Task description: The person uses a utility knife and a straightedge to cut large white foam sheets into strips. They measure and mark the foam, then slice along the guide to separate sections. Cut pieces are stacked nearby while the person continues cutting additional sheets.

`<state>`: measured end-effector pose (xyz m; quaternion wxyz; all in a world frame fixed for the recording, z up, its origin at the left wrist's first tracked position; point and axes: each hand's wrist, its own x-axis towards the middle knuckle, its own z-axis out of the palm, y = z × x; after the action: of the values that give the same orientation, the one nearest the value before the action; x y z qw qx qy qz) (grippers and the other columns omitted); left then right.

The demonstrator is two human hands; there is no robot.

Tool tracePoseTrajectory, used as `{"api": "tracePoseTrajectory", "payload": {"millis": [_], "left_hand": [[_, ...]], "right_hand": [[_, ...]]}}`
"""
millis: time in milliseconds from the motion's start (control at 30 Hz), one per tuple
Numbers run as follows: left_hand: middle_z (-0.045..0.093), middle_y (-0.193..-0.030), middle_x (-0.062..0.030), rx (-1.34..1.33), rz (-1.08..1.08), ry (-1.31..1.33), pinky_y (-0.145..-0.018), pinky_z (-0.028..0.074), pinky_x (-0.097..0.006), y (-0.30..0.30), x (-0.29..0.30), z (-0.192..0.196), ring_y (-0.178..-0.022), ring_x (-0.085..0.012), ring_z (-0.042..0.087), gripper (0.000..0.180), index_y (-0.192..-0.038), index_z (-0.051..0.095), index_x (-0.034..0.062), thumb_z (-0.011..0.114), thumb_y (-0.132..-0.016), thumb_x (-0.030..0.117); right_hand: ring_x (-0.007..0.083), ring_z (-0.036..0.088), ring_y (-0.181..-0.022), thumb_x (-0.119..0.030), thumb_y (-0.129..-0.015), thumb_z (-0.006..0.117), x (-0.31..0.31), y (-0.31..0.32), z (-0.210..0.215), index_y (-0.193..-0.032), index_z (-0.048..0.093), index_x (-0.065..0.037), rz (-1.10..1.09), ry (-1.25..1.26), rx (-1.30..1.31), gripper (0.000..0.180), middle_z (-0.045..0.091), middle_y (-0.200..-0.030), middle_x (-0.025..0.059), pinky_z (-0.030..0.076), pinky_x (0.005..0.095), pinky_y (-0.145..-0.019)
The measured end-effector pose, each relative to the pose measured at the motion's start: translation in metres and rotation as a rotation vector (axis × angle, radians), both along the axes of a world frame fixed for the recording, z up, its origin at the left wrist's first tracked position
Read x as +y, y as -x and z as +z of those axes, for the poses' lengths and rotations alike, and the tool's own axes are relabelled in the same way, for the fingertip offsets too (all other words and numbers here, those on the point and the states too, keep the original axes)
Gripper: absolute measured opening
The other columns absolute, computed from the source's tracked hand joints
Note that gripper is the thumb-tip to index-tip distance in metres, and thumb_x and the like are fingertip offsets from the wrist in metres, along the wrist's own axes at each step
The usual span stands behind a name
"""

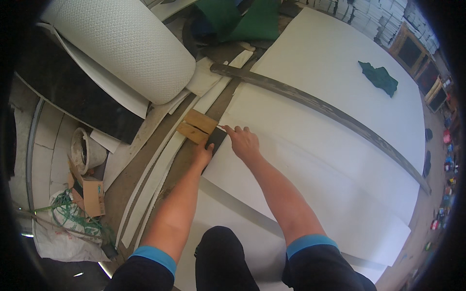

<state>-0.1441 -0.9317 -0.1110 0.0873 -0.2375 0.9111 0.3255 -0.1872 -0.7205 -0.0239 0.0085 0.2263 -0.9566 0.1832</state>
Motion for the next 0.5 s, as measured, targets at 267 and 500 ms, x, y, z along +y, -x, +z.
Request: {"api": "tracePoseTrajectory", "payload": {"millis": [267,500], "left_hand": [[0.057,-0.133,-0.0233,-0.042,-0.019,0.084,-0.104,0.051,-0.051,-0.004,0.006,0.018,-0.123,-0.041,0.061,0.052,-0.156,0.048,0.0382,0.059,-0.105,0.043],[0.057,-0.134,-0.0213,-0.074,-0.006,0.08,-0.104,0.051,-0.052,-0.003,0.006,0.019,-0.124,-0.0399,0.062,0.053,-0.157,0.046,0.0396,0.058,-0.105,0.046]], "right_hand": [[0.0292,0.07,-0.095,0.0,-0.09,0.059,-0.004,0.006,-0.01,-0.145,0.061,-0.034,0.027,0.026,-0.017,0.064,0.071,-0.101,0.0049,0.061,0.0418,-0.075],[0.0275,0.071,-0.097,-0.008,-0.096,0.058,-0.011,0.008,-0.016,-0.146,0.06,-0.026,0.078,-0.071,0.015,0.053,0.071,-0.107,0.0058,0.063,0.0408,-0.073]]}}
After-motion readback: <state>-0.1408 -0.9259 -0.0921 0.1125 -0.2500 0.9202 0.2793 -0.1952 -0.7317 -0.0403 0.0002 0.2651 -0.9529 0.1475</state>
